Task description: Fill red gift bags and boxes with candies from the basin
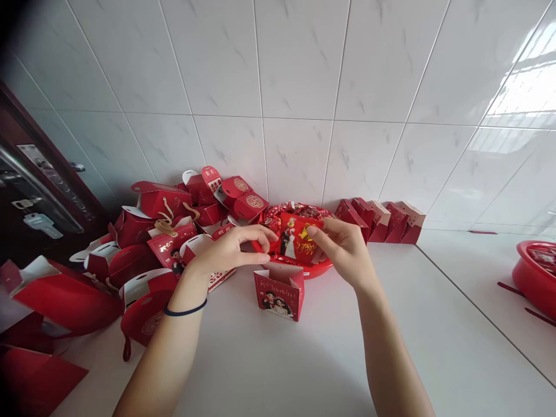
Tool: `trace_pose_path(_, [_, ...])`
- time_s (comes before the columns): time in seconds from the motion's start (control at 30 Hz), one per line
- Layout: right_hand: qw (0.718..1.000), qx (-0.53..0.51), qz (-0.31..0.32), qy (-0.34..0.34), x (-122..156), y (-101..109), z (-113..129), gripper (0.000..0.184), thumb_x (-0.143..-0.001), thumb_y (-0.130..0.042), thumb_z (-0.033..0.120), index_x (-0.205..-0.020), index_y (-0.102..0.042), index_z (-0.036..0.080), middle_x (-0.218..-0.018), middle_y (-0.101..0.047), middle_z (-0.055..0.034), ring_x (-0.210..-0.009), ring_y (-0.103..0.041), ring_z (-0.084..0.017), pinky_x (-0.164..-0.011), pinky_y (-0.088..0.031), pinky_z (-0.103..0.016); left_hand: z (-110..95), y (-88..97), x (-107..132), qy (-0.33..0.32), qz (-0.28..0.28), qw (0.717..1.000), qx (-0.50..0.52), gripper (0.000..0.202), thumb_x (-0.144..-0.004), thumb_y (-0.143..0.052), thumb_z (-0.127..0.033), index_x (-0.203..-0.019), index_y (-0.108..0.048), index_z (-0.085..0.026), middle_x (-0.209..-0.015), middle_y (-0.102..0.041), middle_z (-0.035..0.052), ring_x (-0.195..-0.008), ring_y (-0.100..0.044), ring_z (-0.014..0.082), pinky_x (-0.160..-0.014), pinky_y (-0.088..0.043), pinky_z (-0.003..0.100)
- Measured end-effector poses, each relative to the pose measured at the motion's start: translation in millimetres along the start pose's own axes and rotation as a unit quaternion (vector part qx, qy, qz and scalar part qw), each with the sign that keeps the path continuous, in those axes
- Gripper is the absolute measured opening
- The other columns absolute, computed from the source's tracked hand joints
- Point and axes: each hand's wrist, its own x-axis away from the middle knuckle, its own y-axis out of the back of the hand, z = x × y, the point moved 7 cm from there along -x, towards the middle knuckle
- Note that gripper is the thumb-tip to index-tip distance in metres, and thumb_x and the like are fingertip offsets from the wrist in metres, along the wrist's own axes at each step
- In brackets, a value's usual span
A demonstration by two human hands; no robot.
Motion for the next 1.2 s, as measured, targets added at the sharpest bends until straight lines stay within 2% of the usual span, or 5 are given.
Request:
trace_pose_path(0.17, [0.988, 0.099, 0.115, 0.024, 4, -29, -6, 0.043, -0.093, -0.060, 0.049, -0.064, -0.042, 0.022, -0.061, -0.041, 0.0040, -0.054, -0.046, -0.011, -0.048, -0.041, -0.024, 22, -10.0, 1, 0.036, 0.109, 0.993, -0.011, 0.012, -0.083, -0.067, -0.021, -0.088, -0.077, -0.018, -0.103, -0.077, 0.0053, -0.099, -0.070, 0.0211, -0.092, -0.052, 0.031])
trace_pose_path(0.43, [0.972, 0.198, 0.121, 0.048, 4, -45, -13, 0.041, -0.097, -0.049, 0.041, -0.068, -0.026, 0.024, -0.061, -0.027, 0.0060, -0.057, -0.024, -0.011, -0.049, -0.022, -0.026, 34, -16.2, -5, 0.061, 0.106, 0.992, -0.005, 0.024, -0.082, -0.070, -0.023, -0.103, -0.077, -0.017, -0.104, -0.079, 0.0055, -0.101, -0.070, 0.0252, -0.088, -0.053, 0.032])
trace_pose_path(0.77, [0.961, 0.246, 0.123, 0.032, 4, -51, -15, 0.042, -0.095, -0.050, 0.037, -0.064, -0.027, 0.023, -0.056, -0.029, 0.0054, -0.054, -0.023, -0.011, -0.048, -0.020, -0.027, 31, -17.1, -3, 0.029, 0.120, 0.992, -0.019, 0.036, -0.078, -0.068, -0.013, -0.113, -0.074, -0.020, -0.110, -0.077, 0.0054, -0.099, -0.071, 0.0222, -0.088, -0.053, 0.030])
trace_pose_path(1.03, [0.962, 0.230, 0.146, 0.029, 4, -55, -15, 0.021, -0.094, -0.049, 0.031, -0.078, -0.061, 0.023, -0.063, -0.051, 0.0019, -0.056, -0.041, -0.014, -0.053, -0.033, -0.028, 35, -13.0, 1, 0.025, 0.117, 0.992, -0.031, 0.046, -0.076, -0.068, -0.010, -0.120, -0.071, -0.022, -0.123, -0.073, 0.0053, -0.111, -0.069, 0.0227, -0.096, -0.051, 0.032])
trace_pose_path(1.2, [0.964, 0.223, 0.141, 0.025, 5, -58, -14, 0.026, -0.091, -0.052, 0.031, -0.067, -0.054, 0.023, -0.060, -0.050, 0.0025, -0.054, -0.042, -0.013, -0.051, -0.032, -0.028, 36, -13.6, 1, 0.025, 0.117, 0.992, -0.033, 0.047, -0.075, -0.069, -0.011, -0.121, -0.071, -0.021, -0.126, -0.072, 0.0063, -0.114, -0.067, 0.0236, -0.096, -0.051, 0.032])
